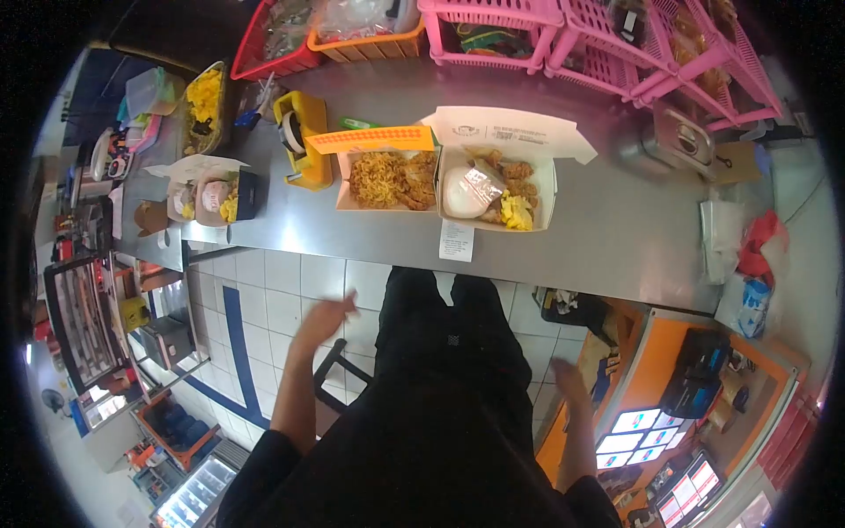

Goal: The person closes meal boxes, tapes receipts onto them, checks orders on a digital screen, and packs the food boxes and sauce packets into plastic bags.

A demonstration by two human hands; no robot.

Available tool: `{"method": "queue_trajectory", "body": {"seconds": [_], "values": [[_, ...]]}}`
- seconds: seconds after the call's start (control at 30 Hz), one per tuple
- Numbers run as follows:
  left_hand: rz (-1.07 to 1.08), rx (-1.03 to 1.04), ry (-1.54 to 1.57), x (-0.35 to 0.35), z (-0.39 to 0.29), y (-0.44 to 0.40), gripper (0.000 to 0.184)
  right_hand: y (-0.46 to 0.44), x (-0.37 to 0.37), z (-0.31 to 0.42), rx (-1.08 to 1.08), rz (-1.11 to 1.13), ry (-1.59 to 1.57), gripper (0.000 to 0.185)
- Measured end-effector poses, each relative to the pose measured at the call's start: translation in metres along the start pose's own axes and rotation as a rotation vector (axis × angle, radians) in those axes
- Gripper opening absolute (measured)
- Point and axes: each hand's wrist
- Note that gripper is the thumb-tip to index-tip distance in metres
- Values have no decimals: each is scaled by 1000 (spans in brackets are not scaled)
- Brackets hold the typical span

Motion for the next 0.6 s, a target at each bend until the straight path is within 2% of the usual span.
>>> {"method": "queue_trajectory", "body": {"seconds": [0.03, 0.07, 0.1, 0.17, 0.2, 0.23, 0.27, 0.3, 0.37, 0.47, 0.53, 0.57, 0.6], "values": [[-204, 119, -247, -24, -24, -12, 57, -2, -12, 28, -86, -82, -1, 37], [-490, 83, -116, -40, -52, -22, 50, 1, -25, 61, -170, -167, 4, 35], [-946, 304, -99, -38, -60, -48, 45, 31, -36, 114, -302, -184, 18, 33], [-1170, 466, -280, -52, -63, -101, 42, 86, -31, 199, -374, -10, -353, 29], [-1001, 372, -232, -58, -75, -109, 40, 101, -22, 228, -399, -11, -359, 29], [-833, 279, -182, -63, -86, -115, 38, 115, -12, 255, -537, -36, -327, 29], [-807, 356, -297, -63, -84, -122, 34, 127, 0, 279, -671, -61, -291, 28], [-777, 428, -412, -61, -80, -128, 31, 140, 14, 303, -692, -64, -293, 28], [-798, 441, -431, -57, -84, -120, 29, 161, 45, 343, -805, 56, -350, 27], [-798, 477, -459, -54, -69, -101, 27, 157, 95, 390, -905, -26, -310, 31], [-805, 505, -474, -56, -53, -88, 26, 167, 125, 425, -984, -504, -214, 57], [-798, 517, -438, -57, -44, -80, 25, 164, 140, 438, -985, -509, -217, 57], [-788, 529, -401, -57, -35, -72, 23, 159, 154, 448, -1003, -577, -217, 73]]}}
Point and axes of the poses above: each hand's wrist, its own y-axis away from the middle knuckle, its own x-axis out of the palm, z = x × y, and after that the axes turned 14 degrees about x, right-handed
